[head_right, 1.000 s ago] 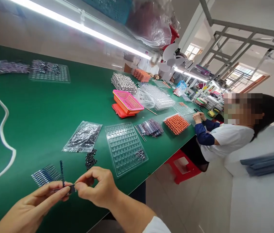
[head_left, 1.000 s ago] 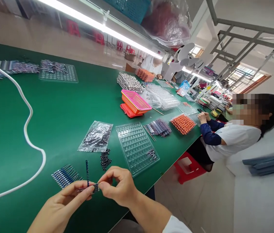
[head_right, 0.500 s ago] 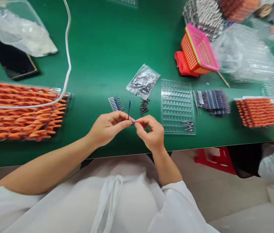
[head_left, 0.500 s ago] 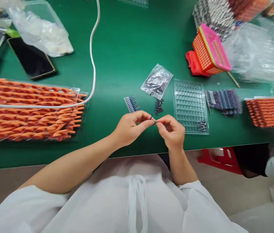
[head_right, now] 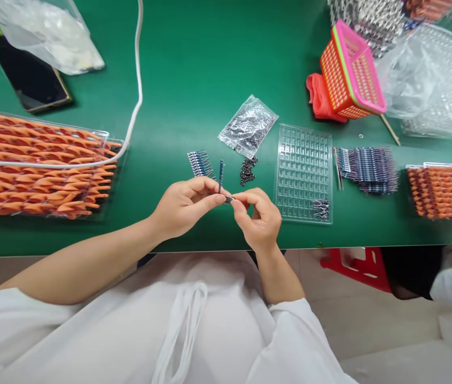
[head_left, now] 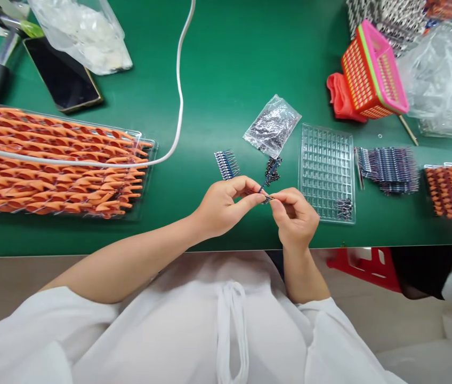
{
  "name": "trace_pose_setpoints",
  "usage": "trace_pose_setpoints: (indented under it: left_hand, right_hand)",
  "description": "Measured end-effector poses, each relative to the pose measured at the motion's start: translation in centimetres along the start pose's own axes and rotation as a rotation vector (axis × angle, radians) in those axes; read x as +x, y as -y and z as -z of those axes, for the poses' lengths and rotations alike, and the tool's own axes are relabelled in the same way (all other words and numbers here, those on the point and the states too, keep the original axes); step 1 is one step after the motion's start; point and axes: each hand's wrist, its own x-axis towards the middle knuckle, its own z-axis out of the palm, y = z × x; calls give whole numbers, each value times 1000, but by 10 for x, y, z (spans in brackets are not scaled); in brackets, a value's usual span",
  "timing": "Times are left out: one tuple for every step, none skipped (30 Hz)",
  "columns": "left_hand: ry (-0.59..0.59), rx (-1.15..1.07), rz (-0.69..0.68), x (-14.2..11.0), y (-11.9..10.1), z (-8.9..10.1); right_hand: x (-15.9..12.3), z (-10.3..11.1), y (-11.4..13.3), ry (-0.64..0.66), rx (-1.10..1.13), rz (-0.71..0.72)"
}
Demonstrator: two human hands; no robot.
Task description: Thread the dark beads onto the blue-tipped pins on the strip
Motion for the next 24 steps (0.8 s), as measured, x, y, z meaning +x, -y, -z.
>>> trace_pose_setpoints:
  left_hand:
    - [0,-4,3,0,0,0]
    - [0,-8,7,0,0,0]
    - [1,-10,13,0,0,0]
    - [2,-13,20,0,-1,0]
    - [3,-16,27,0,-1,0]
    - [4,-20,34,0,-2,0]
    - [3,-24,39,0,-2,0]
    - [3,-26,44,0,-3,0]
    - [2,-27,48,0,-3,0]
    - [0,-24,50,0,-3,0]
    - [-2,-20,50,0,-3,0]
    - [-5,-15,49,0,-4,0]
    - [-7,-11,48,0,-4,0]
    - [-7,-8,46,0,-4,0]
    - [-7,-6,45,0,-5,0]
    - [-6,-7,45,0,-5,0]
    - [-5,-9,45,0,-6,0]
    - [-3,-12,47,0,-6,0]
    - [-2,-16,49,0,-6,0]
    - [-2,-20,51,0,-7,0]
    - [-3,-23,53,0,-7,0]
    - [-5,-26,56,0,-7,0]
    - [-6,-28,58,0,-6,-1]
    - [-7,-30,60,0,-6,-1]
  right_hand:
    - [0,0,0,1,-3,-5]
    - [0,0,1,4,-10,-12]
    - [0,1,1,8,-20,-19]
    - [0,1,1,11,-31,-25]
    - [0,1,2,13,-39,-28]
    - [0,1,2,15,-46,-31]
    - [0,1,2,17,-51,-35]
    - [0,1,2,20,-55,-40]
    - [0,1,2,21,-60,-46]
    - [0,1,2,20,-63,-49]
    - [0,1,2,19,-63,-49]
    - [0,1,2,17,-58,-47]
    - [0,1,1,15,-47,-45]
    - [-1,1,1,15,-33,-44]
    - [-1,1,1,16,-19,-47]
    - [-1,1,1,18,-11,-53]
    - [-1,1,0,19,-8,-61]
    - [-1,1,0,18,-10,-68]
    - [-1,1,0,17,-14,-75]
    - [-1,1,0,15,-18,-79]
    - [-1,1,0,14,-20,-83]
    - [-2,1,0,13,-20,-86]
    - [-2,1,0,14,-20,-91]
    - [-1,1,0,15,-21,-97]
